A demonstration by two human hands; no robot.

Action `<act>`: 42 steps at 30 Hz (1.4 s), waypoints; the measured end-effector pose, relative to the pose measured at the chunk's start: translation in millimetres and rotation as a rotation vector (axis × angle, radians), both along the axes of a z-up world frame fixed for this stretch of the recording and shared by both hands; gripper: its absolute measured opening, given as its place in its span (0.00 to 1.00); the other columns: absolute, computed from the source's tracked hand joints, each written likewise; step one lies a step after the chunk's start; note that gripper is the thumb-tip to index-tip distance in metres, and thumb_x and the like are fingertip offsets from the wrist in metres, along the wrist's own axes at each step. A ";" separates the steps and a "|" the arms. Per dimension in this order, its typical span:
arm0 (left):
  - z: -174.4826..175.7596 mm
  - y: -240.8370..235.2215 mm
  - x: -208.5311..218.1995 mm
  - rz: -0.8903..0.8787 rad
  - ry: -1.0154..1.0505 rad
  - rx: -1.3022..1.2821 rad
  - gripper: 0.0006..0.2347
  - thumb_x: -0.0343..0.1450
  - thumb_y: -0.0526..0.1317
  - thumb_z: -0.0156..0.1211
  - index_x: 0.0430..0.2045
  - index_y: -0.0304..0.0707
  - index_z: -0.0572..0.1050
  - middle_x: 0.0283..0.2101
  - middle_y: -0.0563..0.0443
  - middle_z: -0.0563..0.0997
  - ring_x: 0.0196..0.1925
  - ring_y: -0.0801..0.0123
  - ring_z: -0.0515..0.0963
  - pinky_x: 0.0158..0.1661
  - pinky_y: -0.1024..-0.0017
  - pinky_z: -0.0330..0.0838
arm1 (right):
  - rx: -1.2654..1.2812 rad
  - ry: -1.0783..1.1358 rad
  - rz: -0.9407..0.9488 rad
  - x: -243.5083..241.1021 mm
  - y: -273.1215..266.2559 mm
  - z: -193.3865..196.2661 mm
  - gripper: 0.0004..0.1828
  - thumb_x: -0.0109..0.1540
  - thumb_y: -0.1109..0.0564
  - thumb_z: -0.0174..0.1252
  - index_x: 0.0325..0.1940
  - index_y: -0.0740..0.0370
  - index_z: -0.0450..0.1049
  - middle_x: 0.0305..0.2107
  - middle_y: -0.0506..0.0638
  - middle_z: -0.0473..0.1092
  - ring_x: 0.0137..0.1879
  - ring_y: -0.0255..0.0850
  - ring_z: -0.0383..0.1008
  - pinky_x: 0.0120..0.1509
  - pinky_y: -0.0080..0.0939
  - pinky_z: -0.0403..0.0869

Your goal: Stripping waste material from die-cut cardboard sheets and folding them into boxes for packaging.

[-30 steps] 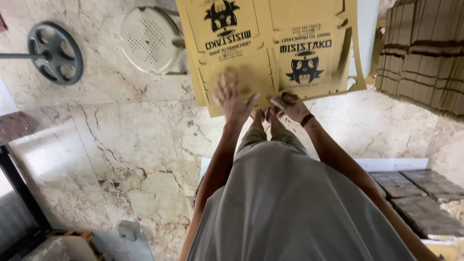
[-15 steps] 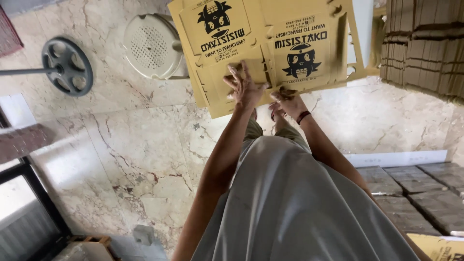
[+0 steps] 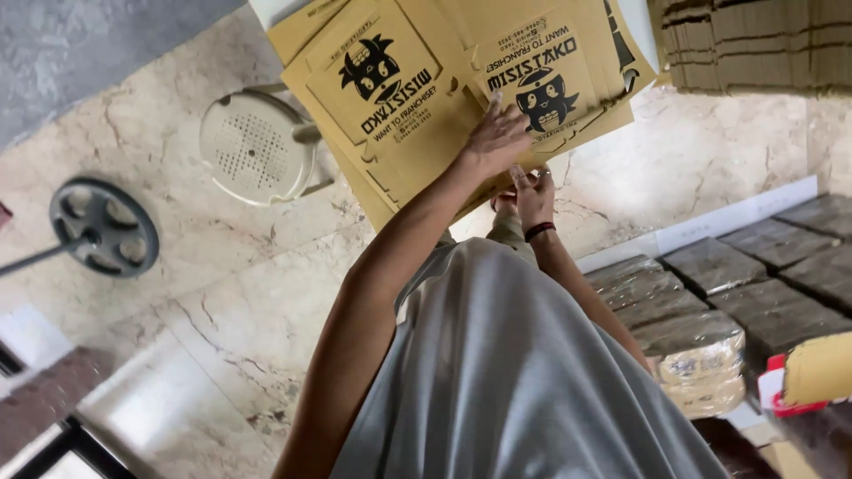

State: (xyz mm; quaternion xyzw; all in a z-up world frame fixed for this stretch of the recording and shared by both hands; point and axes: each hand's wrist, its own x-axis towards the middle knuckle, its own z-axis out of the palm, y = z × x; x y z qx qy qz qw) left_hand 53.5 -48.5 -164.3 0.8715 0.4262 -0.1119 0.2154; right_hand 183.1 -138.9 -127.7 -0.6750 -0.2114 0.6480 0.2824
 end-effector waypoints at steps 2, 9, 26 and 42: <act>-47.9 -12.2 11.0 0.076 -0.141 0.024 0.09 0.72 0.36 0.49 0.39 0.54 0.76 0.49 0.55 0.77 0.56 0.58 0.69 0.62 0.23 0.52 | 0.078 -0.056 -0.038 5.7 -14.5 -40.6 0.23 0.70 0.53 0.59 0.63 0.63 0.60 0.41 0.57 0.71 0.34 0.44 0.81 0.37 0.39 0.86; 6.9 -14.2 3.1 -0.010 -0.178 -0.043 0.11 0.71 0.29 0.51 0.37 0.44 0.81 0.42 0.48 0.80 0.50 0.53 0.75 0.55 0.25 0.63 | 0.048 -0.178 -0.112 -8.5 -22.2 -44.3 0.22 0.70 0.52 0.58 0.62 0.64 0.61 0.42 0.62 0.74 0.35 0.55 0.82 0.36 0.56 0.86; 14.5 -28.0 -1.5 -0.008 -0.145 0.069 0.09 0.70 0.28 0.56 0.38 0.39 0.82 0.39 0.48 0.82 0.51 0.55 0.76 0.57 0.20 0.57 | -0.053 -0.800 0.054 -24.2 0.8 -64.8 0.16 0.59 0.41 0.61 0.41 0.54 0.79 0.28 0.51 0.79 0.48 0.49 0.81 0.57 0.53 0.77; 113.4 -68.0 -35.8 0.896 -0.053 -0.253 0.38 0.73 0.51 0.65 0.75 0.45 0.49 0.78 0.33 0.40 0.78 0.32 0.38 0.66 0.22 0.38 | -0.145 0.213 0.282 57.9 17.6 7.0 0.40 0.61 0.59 0.67 0.68 0.80 0.53 0.46 0.69 0.71 0.44 0.67 0.79 0.51 0.71 0.78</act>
